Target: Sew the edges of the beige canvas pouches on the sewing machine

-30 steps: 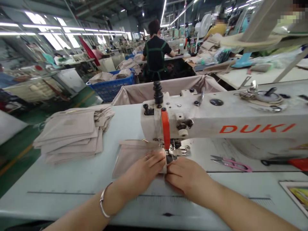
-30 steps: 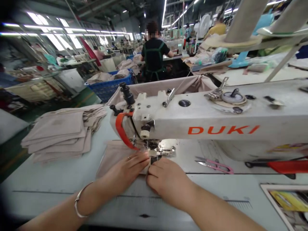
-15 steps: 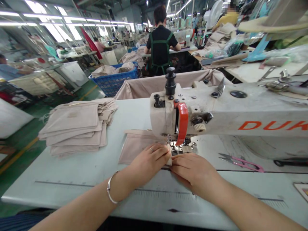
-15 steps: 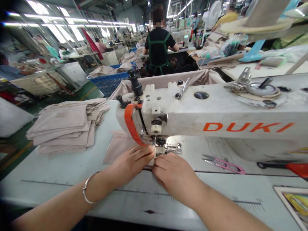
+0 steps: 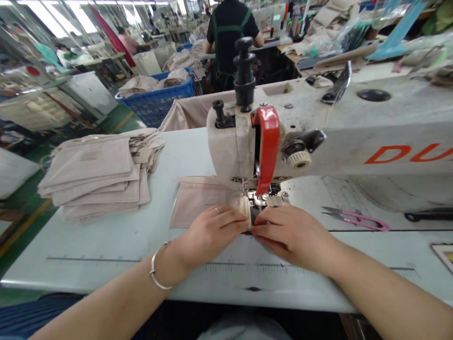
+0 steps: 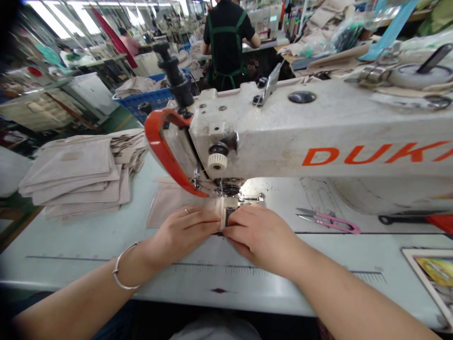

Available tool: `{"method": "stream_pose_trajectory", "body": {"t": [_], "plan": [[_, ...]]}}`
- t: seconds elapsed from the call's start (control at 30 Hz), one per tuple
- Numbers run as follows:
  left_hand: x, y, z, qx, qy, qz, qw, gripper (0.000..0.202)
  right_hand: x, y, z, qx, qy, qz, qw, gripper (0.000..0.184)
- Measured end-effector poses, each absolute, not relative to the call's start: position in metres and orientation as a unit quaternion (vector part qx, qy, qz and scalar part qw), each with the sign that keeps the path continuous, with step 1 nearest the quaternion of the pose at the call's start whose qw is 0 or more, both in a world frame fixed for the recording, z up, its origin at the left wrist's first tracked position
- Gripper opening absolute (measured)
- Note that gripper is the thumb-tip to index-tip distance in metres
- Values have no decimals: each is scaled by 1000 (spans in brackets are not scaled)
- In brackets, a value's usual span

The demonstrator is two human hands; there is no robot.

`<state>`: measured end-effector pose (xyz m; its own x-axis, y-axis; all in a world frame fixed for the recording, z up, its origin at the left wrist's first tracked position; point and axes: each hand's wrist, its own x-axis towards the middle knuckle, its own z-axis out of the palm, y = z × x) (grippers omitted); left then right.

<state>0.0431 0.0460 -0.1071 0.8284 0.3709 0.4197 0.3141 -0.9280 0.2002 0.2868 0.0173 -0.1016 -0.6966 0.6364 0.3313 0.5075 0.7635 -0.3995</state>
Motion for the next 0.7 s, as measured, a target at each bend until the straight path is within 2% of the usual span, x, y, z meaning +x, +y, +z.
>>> {"method": "stream_pose_trajectory", "body": {"t": [0.47,0.7], "plan": [[49,51,-103,951,158,243,104,16,287,16,-102,-323,-911,126,223,16],[45,50,-108,933,200,244,171,17,287,14,-103,-326,-908,137,226,26]]}}
